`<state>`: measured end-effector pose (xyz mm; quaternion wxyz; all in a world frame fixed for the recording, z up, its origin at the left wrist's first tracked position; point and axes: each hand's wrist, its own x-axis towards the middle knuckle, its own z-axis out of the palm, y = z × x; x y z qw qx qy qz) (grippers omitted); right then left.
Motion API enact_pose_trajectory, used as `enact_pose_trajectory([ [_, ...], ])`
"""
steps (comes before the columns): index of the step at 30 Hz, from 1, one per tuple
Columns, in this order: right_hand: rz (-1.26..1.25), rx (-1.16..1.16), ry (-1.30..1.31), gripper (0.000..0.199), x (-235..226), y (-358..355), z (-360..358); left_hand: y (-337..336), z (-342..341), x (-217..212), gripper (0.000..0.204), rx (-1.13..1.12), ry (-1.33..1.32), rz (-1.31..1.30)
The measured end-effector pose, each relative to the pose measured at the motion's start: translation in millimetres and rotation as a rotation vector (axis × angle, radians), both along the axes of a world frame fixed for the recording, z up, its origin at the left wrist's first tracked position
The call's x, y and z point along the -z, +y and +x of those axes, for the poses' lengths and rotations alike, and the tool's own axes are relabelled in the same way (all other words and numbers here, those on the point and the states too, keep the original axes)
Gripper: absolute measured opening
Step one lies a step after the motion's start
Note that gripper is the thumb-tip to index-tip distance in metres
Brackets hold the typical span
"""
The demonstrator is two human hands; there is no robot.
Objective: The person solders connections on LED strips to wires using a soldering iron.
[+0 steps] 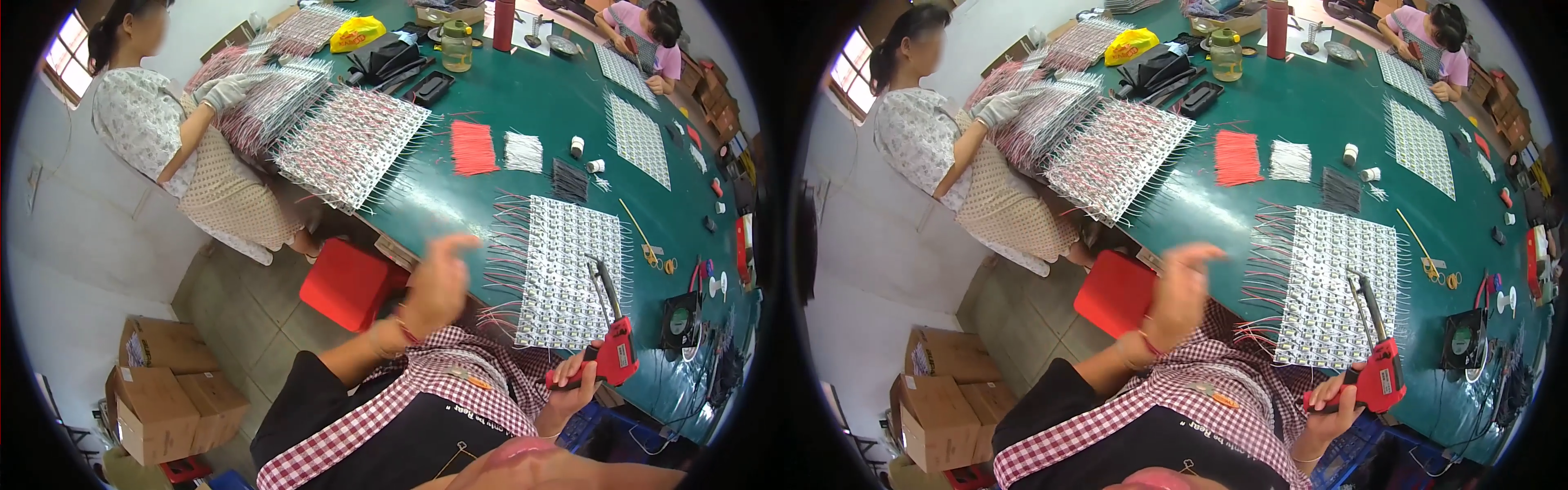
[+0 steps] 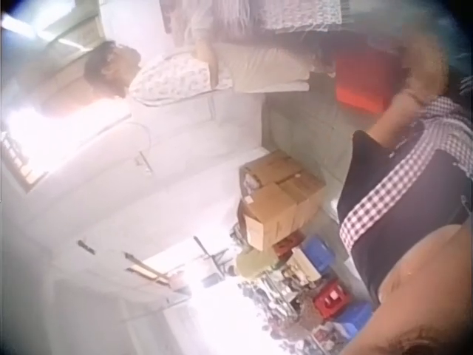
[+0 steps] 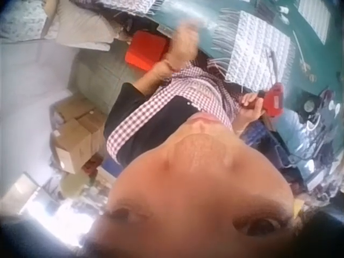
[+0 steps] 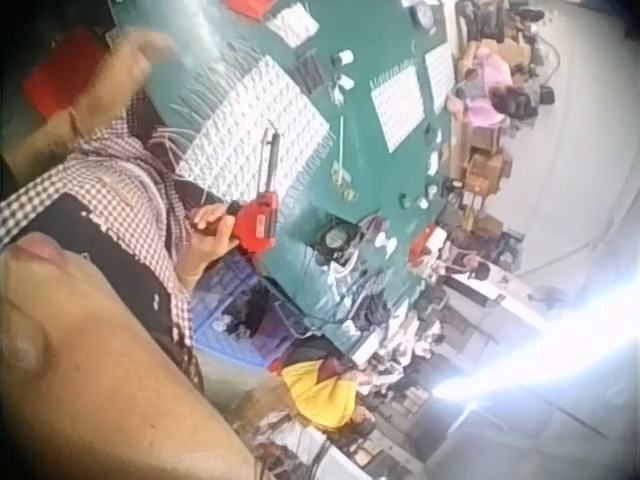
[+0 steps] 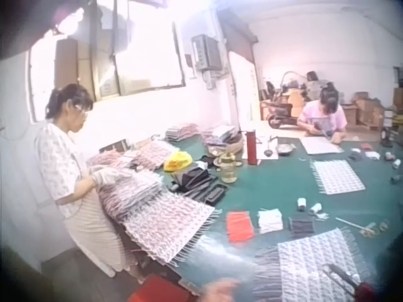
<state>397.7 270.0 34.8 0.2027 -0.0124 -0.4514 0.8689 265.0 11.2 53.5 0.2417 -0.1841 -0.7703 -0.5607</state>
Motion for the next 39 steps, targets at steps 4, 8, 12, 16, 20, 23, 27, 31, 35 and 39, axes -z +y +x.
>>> enact_pose_trajectory([
  [4,0.069,0.111,-0.101,0.046,-15,-23,0,73,40,9,0.016,0.498,-0.191,-0.126],
  [8,0.292,0.234,-0.235,0.054,-20,-34,10,96,50,-3,0.017,0.785,-0.442,-0.195],
  [12,0.469,0.24,-0.382,0.054,-21,-34,19,99,52,-5,0.019,0.861,-0.358,-0.293],
  [16,0.43,0.182,-0.431,0.054,-19,-34,24,97,46,-8,0.016,0.912,-0.382,-0.268],
  [20,0.452,0.126,-0.421,0.041,-18,-32,22,98,45,-4,0.015,0.898,-0.392,-0.293],
  [23,0.455,0.111,-0.461,0.02,-23,-30,17,99,41,-3,0.015,0.914,-0.38,-0.351],
  [27,0.496,0.076,-0.538,0.014,-31,-27,7,101,36,0,0.015,0.887,-0.324,-0.429],
  [31,0.484,0.076,-0.529,0.011,-32,-26,3,105,31,-6,0.012,0.903,-0.29,-0.454],
  [35,0.582,0.119,-0.523,0.014,-34,-21,3,108,27,-14,0.01,0.882,-0.412,-0.264],
  [39,0.57,0.164,-0.542,0.042,-27,-16,3,108,21,-15,0.008,0.86,-0.411,-0.265],
])
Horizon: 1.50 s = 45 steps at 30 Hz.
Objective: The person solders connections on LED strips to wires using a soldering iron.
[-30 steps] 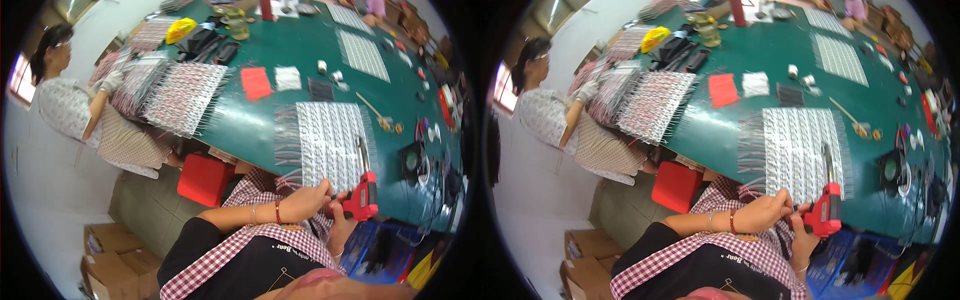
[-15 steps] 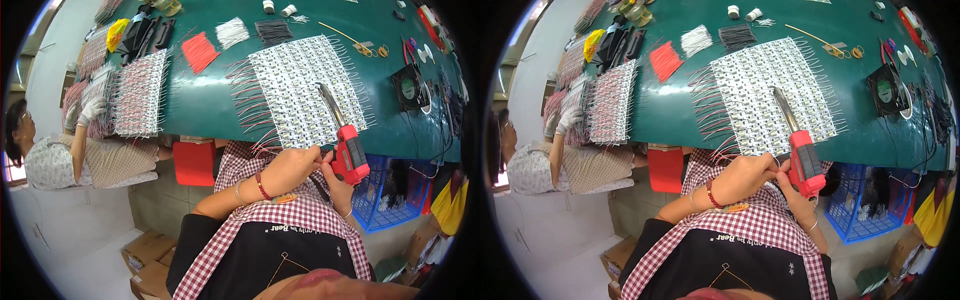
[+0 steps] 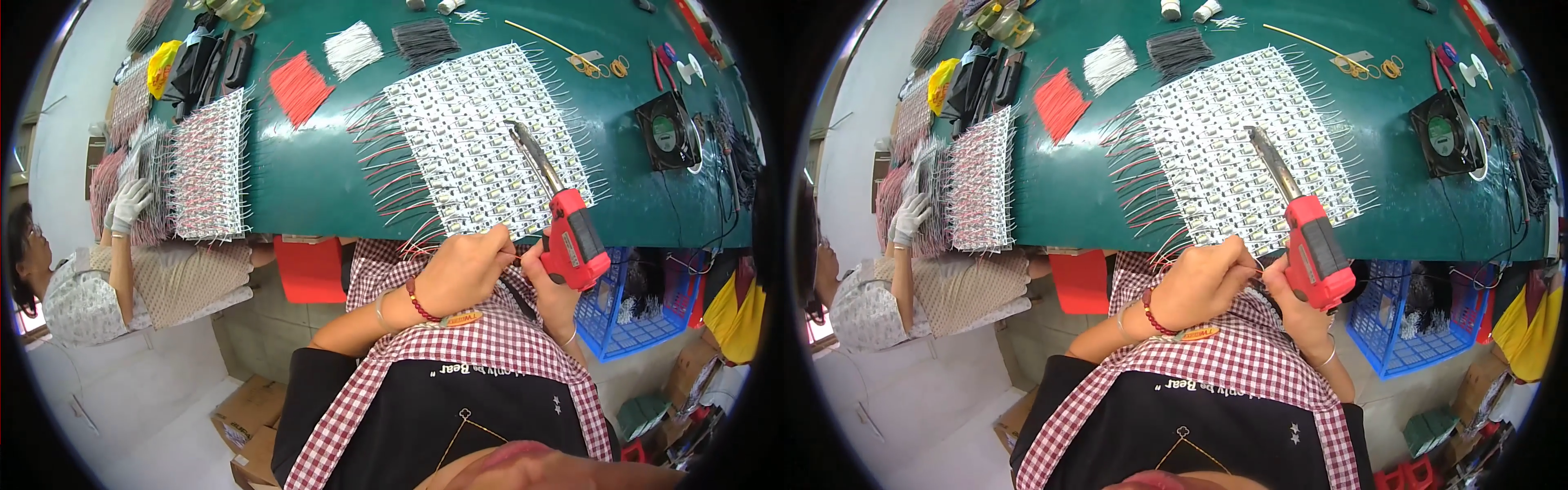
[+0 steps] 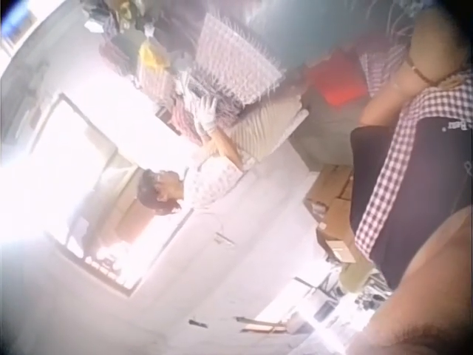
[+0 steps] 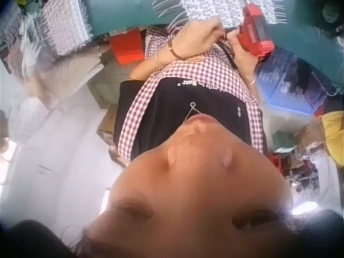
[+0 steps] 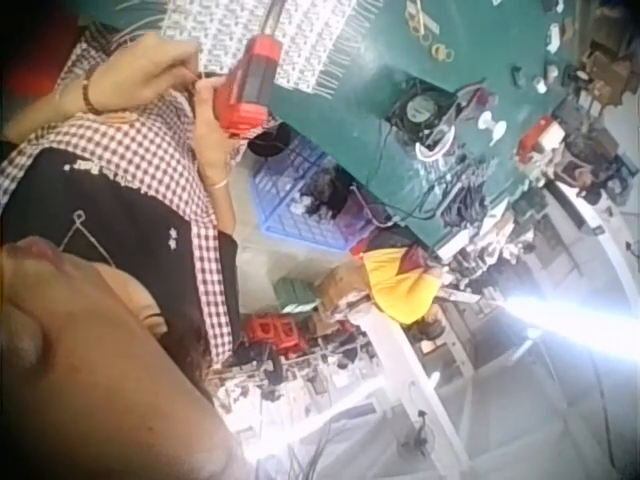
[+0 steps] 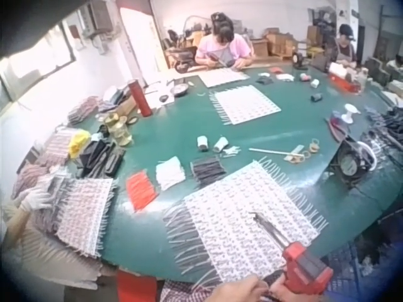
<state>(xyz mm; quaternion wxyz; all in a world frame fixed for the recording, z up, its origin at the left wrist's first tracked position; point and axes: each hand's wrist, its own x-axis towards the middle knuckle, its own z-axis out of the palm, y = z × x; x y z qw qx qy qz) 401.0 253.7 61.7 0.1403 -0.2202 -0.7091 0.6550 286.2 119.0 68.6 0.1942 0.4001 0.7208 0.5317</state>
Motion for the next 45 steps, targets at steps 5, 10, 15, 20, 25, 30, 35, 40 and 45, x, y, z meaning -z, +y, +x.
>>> enact_pose_trajectory([
  [5,-0.074,0.136,0.045,0.037,-11,18,-6,-24,-43,1,0.006,-0.243,0.146,-0.164],
  [10,-0.348,0.196,0.292,0.037,-11,47,-18,-47,-109,18,0.007,-0.406,0.074,-0.138],
  [15,-0.37,0.232,0.29,0.037,-12,53,-25,-48,-142,21,0.007,-0.458,-0.061,-0.118],
  [20,-0.383,0.197,0.281,0.037,-9,55,-32,-47,-157,14,0.006,-0.48,-0.109,-0.163],
  [25,-0.398,0.218,0.28,0.037,-10,59,-35,-92,-207,44,0.009,-0.67,0.461,-0.254],
  [30,-0.387,0.18,0.257,0.037,-8,64,-39,-128,-248,61,0.018,-0.785,0.925,-0.584],
  [35,-0.473,0.195,0.227,0.039,4,67,-45,-82,-244,38,0.021,-0.8,1.013,-0.564],
  [40,-0.518,0.174,0.228,0.04,-1,64,-49,-38,-301,40,0.023,-0.605,0.95,-0.425],
  [45,-0.511,0.165,0.282,0.04,-4,64,-44,-24,-363,45,0.035,-0.407,0.746,-0.657],
])
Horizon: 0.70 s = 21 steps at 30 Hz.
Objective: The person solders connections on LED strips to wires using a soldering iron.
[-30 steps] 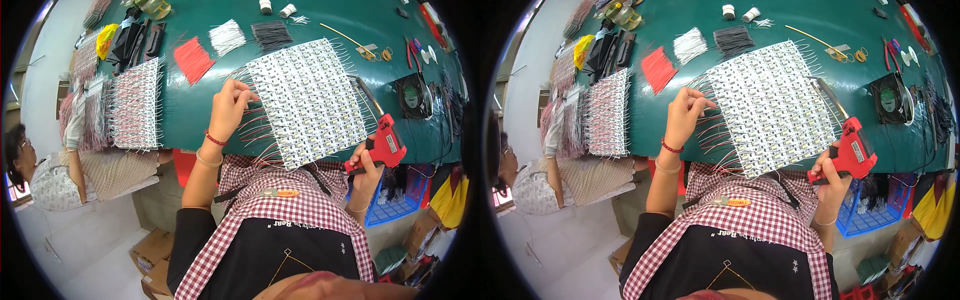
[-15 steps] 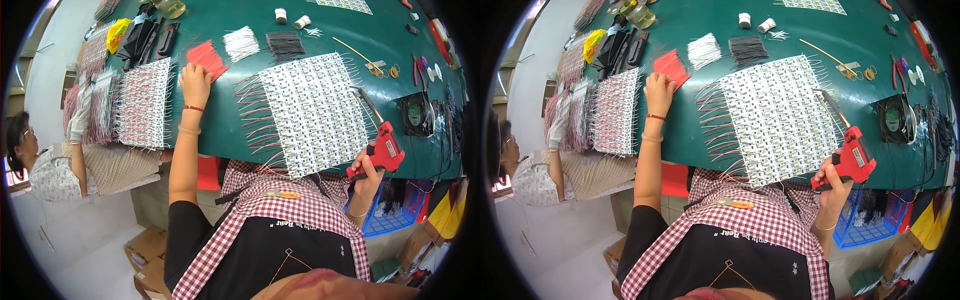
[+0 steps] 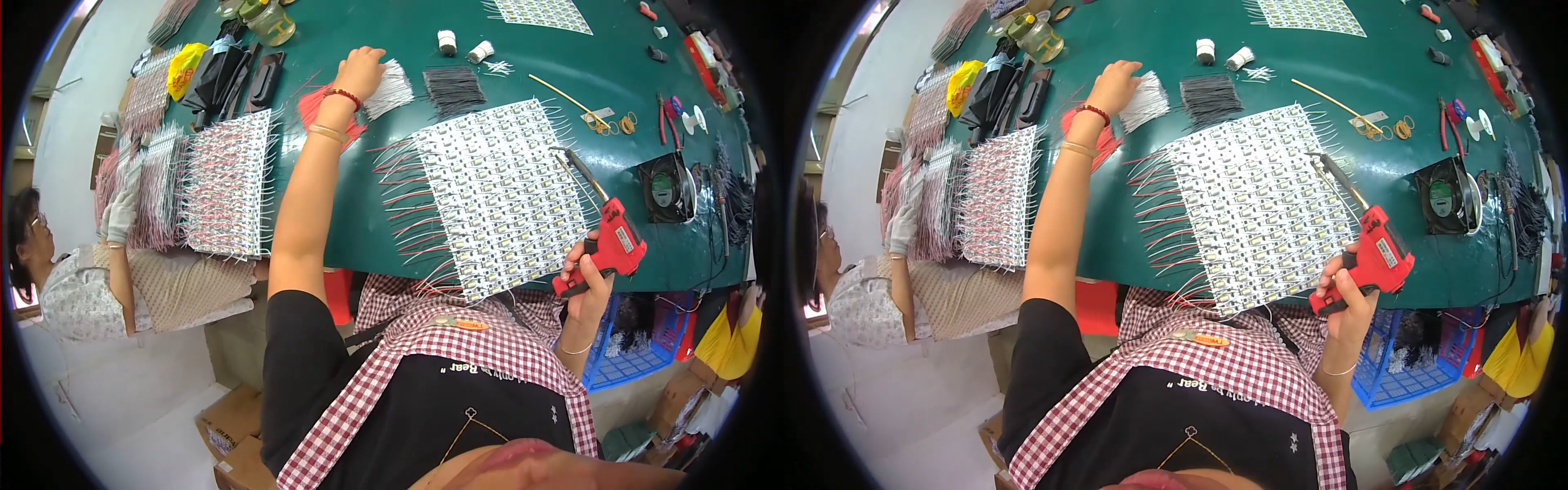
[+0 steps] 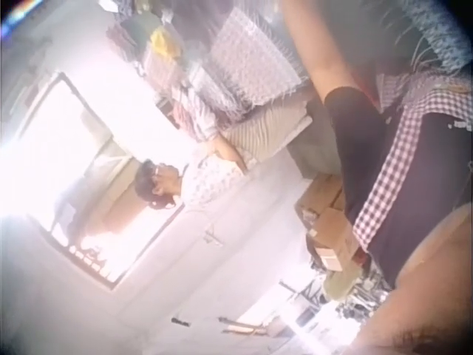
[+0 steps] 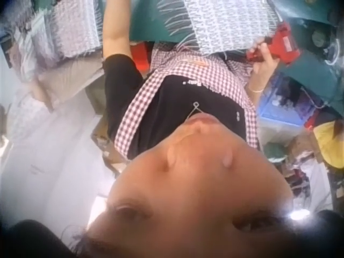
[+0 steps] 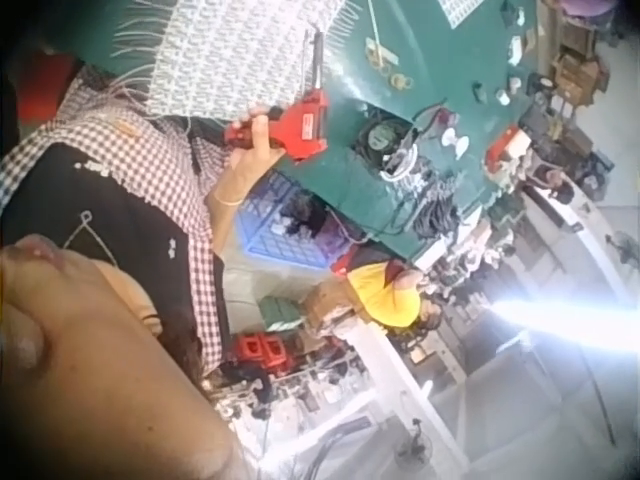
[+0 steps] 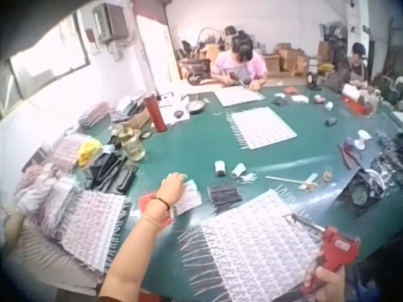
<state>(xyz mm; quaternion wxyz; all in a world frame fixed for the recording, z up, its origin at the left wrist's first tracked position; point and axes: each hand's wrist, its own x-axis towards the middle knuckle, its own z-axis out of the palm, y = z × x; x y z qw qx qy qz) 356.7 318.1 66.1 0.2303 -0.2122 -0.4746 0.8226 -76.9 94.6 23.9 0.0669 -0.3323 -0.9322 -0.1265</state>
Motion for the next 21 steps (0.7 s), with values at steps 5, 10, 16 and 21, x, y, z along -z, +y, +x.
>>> enact_pose_trajectory([
  [5,-0.037,0.039,-0.016,0.039,8,1,6,5,-10,14,0.037,-0.005,-0.11,-0.082],
  [10,-0.017,0.045,-0.021,0.039,4,1,1,3,4,15,0.02,0.023,0.049,0.002],
  [16,-0.01,0.038,-0.02,0.039,-1,-1,-4,5,9,13,0.013,0.006,0.13,0.123],
  [21,-0.031,0.037,-0.02,0.038,-1,-4,-4,6,2,17,0.013,-0.006,0.116,0.184],
])
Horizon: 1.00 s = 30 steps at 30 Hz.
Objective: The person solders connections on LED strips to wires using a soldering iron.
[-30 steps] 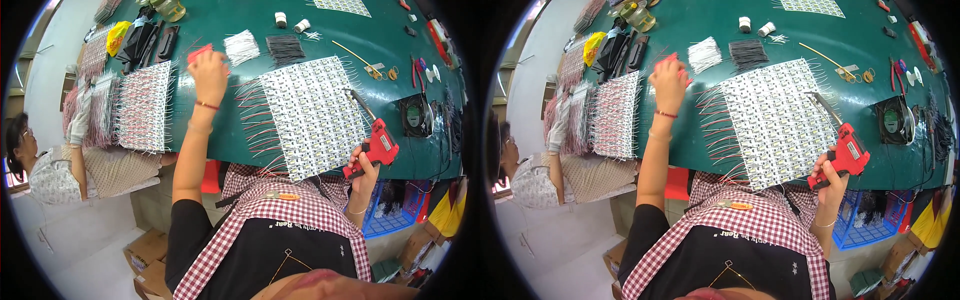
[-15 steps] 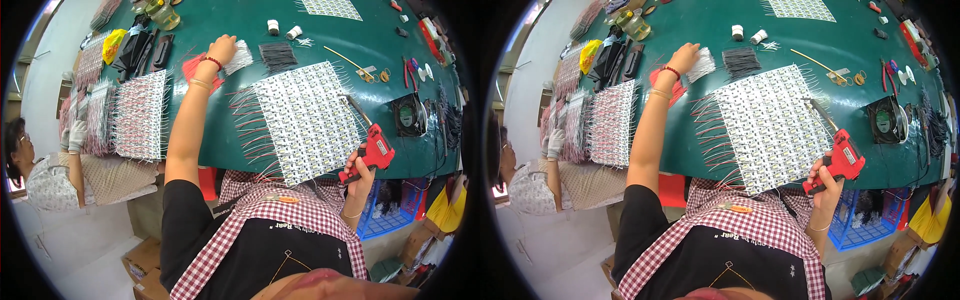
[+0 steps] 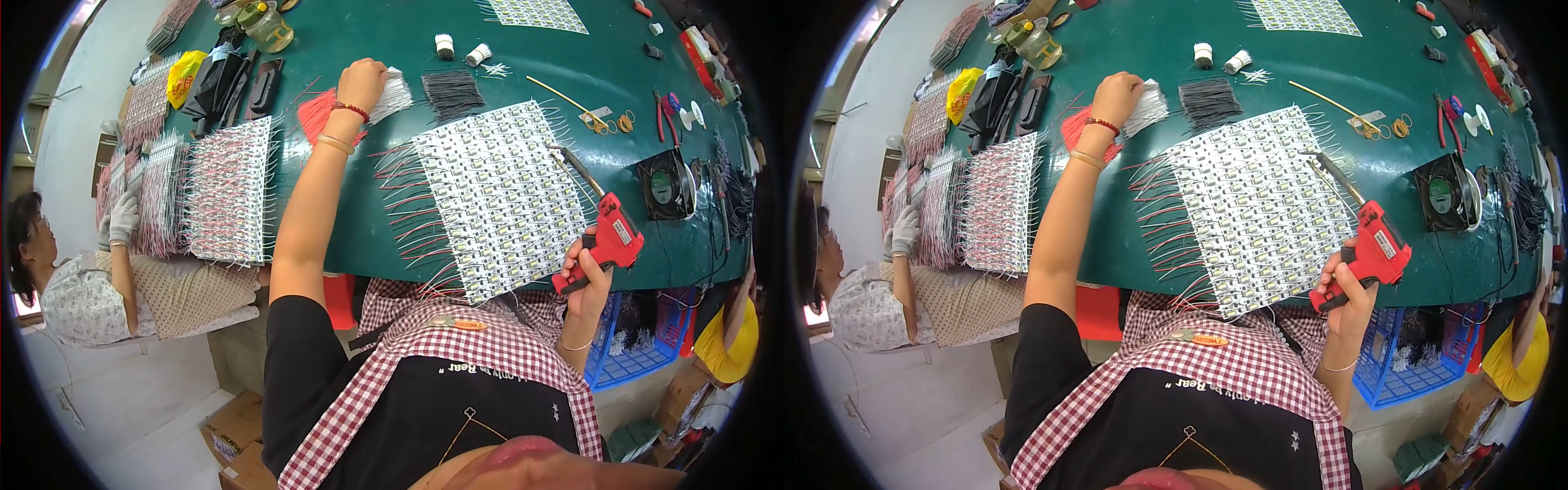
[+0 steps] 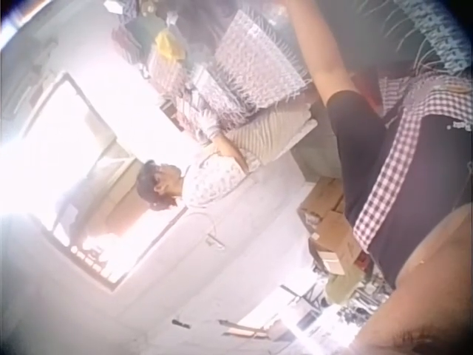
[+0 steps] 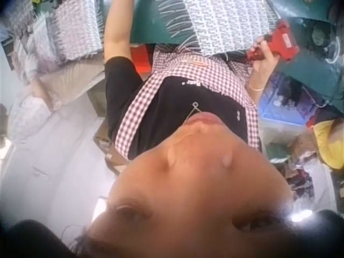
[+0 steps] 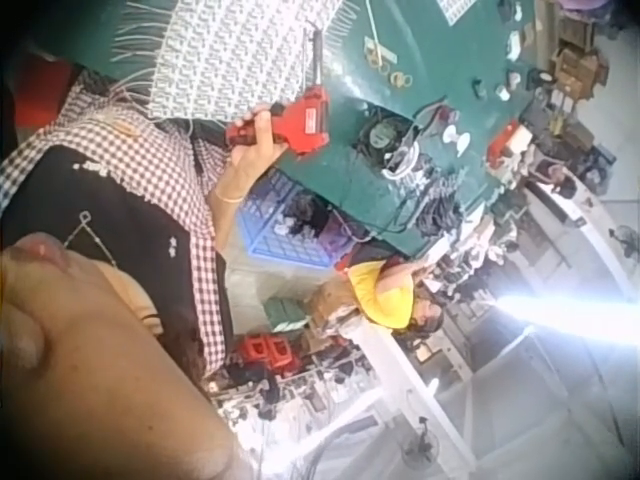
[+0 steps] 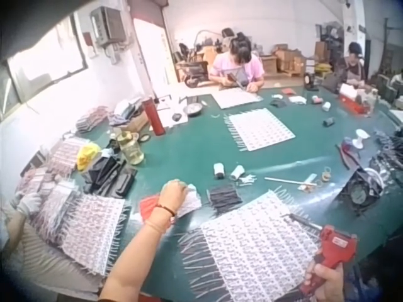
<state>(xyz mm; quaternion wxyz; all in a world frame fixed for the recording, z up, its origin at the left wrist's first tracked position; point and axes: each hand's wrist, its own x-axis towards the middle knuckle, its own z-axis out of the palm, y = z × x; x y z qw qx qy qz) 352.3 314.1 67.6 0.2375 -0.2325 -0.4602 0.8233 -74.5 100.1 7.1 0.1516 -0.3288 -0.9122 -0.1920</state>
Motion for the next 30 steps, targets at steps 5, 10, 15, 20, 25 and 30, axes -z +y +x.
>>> enact_pose_trajectory([
  [5,-0.006,-0.004,0.008,0.038,2,3,0,4,4,-3,0.013,0.052,0.151,-0.033],
  [10,-0.025,-0.003,-0.005,0.039,3,3,-2,-1,15,-17,0.016,0.126,0.325,-0.02],
  [15,-0.042,0.016,-0.008,0.038,1,1,2,9,86,-48,0.011,0.194,-0.51,0.636],
  [20,0.039,-0.055,0.045,0.041,-19,-1,-9,-21,165,-12,0.017,0.285,-0.95,1.166],
  [25,0.086,-0.132,0.052,0.043,-27,-9,-20,-43,194,9,0.018,0.156,-0.956,1.143],
  [30,0.051,-0.175,0.057,0.042,-34,-24,-31,-42,206,-19,0.018,0.264,-0.995,1.021],
])
